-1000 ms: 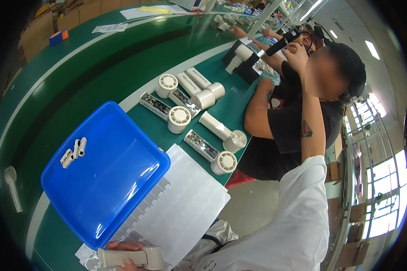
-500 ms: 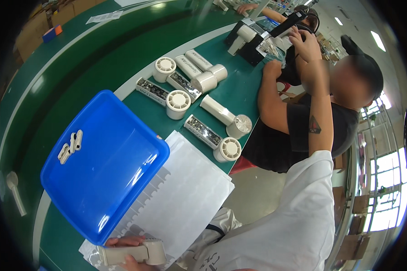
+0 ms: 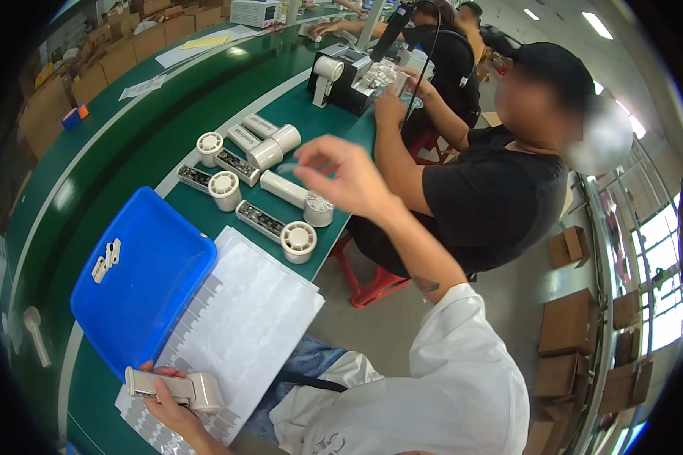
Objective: The person assembles small white electronic devices at a workstation. They repeatedly pick up a cylindrical body, attach a circular fan-like component, insert a small white connector, and place the assembled unit into a blue tray. The process is repeated multiple times throughout the clip.
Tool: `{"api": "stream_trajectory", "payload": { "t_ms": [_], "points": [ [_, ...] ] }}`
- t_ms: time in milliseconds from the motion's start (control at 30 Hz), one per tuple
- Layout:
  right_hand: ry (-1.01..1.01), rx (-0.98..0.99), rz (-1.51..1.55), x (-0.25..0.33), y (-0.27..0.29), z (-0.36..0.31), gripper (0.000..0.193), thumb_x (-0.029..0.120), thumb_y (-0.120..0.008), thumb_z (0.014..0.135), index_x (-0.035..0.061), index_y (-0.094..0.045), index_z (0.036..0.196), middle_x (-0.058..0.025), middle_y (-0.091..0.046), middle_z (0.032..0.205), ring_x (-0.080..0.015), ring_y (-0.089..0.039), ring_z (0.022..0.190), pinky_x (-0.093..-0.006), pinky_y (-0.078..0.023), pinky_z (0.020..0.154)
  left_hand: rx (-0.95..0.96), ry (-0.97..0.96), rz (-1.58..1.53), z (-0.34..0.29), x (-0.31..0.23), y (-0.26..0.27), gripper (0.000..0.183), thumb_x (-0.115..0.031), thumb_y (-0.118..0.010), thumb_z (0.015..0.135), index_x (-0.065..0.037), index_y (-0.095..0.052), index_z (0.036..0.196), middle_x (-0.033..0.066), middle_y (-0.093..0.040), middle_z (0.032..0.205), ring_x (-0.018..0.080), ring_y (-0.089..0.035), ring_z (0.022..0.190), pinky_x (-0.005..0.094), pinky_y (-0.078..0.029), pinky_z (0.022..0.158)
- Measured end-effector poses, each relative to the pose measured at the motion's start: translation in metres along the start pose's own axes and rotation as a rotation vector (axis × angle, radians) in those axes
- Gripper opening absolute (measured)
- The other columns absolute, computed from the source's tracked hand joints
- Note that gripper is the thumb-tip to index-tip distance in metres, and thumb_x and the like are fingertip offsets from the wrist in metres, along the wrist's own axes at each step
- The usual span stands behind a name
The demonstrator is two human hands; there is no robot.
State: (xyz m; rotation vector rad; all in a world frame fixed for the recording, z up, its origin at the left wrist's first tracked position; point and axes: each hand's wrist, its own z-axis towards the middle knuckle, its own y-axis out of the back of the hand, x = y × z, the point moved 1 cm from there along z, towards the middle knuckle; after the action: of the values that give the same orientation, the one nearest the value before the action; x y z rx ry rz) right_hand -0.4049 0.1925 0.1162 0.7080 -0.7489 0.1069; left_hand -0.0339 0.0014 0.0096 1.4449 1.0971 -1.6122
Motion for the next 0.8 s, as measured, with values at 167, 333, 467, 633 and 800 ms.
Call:
{"api": "stream_trajectory", "payload": {
  "t_ms": [167, 333, 467, 633, 800],
  "points": [
    [-0.138, 0.133, 0.191, -0.004, -0.018, -0.027, 0.011, 0.008, -0.068, 0.081, 0.0002, -0.062, 0.085, -0.0054, -0.065, 0.073, -0.0119, -0.063, 0.066, -0.0266, -0.051, 0.062, 0.081, -0.145, 0.1, -0.015, -0.018, -0.006, 0.035, -0.01, -0.057, 0.085, 0.003, -0.052, 0.118, 0.0104, -0.058, 0.091, 0.0177, -0.058, 0.081, 0.0314, -0.049, 0.076],
    [-0.202, 0.152, 0.519, 0.012, -0.041, -0.035, 0.007, 0.005, -0.068, 0.083, -0.0001, -0.063, 0.086, -0.001, -0.064, 0.074, -0.0068, -0.061, 0.066, -0.0227, -0.05, 0.061, 0.083, -0.222, 0.146, -0.017, -0.036, -0.017, 0.042, -0.007, -0.058, 0.075, 0.001, -0.053, 0.116, 0.0099, -0.059, 0.088, 0.0181, -0.058, 0.083, 0.0314, -0.047, 0.08],
    [-0.182, 0.235, 0.643, 0.041, -0.057, -0.043, 0.008, 0.004, -0.067, 0.084, 0.0, -0.066, 0.091, -0.0013, -0.065, 0.082, -0.0071, -0.061, 0.075, -0.0227, -0.05, 0.068, 0.129, -0.305, 0.124, -0.011, -0.04, -0.035, 0.04, -0.005, -0.058, 0.072, 0.0, -0.055, 0.112, 0.009, -0.059, 0.087, 0.0166, -0.056, 0.081, 0.0301, -0.046, 0.078],
    [-0.07, 0.23, 0.554, 0.042, -0.066, -0.052, 0.013, 0.004, -0.067, 0.084, 0.0024, -0.069, 0.097, -0.0034, -0.066, 0.084, -0.0101, -0.062, 0.075, -0.0248, -0.05, 0.07, 0.297, -0.368, 0.178, 0.0, -0.036, -0.048, 0.03, -0.006, -0.06, 0.078, -0.002, -0.054, 0.108, 0.0076, -0.059, 0.087, 0.0151, -0.056, 0.083, 0.0287, -0.045, 0.078],
    [-0.18, 0.292, 0.647, 0.024, -0.065, -0.06, 0.024, 0.004, -0.066, 0.086, 0.0025, -0.061, 0.109, -0.0018, -0.063, 0.082, -0.007, -0.058, 0.073, -0.0226, -0.048, 0.067, 0.323, -0.374, 0.163, 0.005, -0.034, -0.061, 0.026, -0.009, -0.063, 0.078, -0.002, -0.055, 0.103, 0.0062, -0.06, 0.081, 0.0142, -0.056, 0.076, 0.0278, -0.045, 0.074]
  ]
}}
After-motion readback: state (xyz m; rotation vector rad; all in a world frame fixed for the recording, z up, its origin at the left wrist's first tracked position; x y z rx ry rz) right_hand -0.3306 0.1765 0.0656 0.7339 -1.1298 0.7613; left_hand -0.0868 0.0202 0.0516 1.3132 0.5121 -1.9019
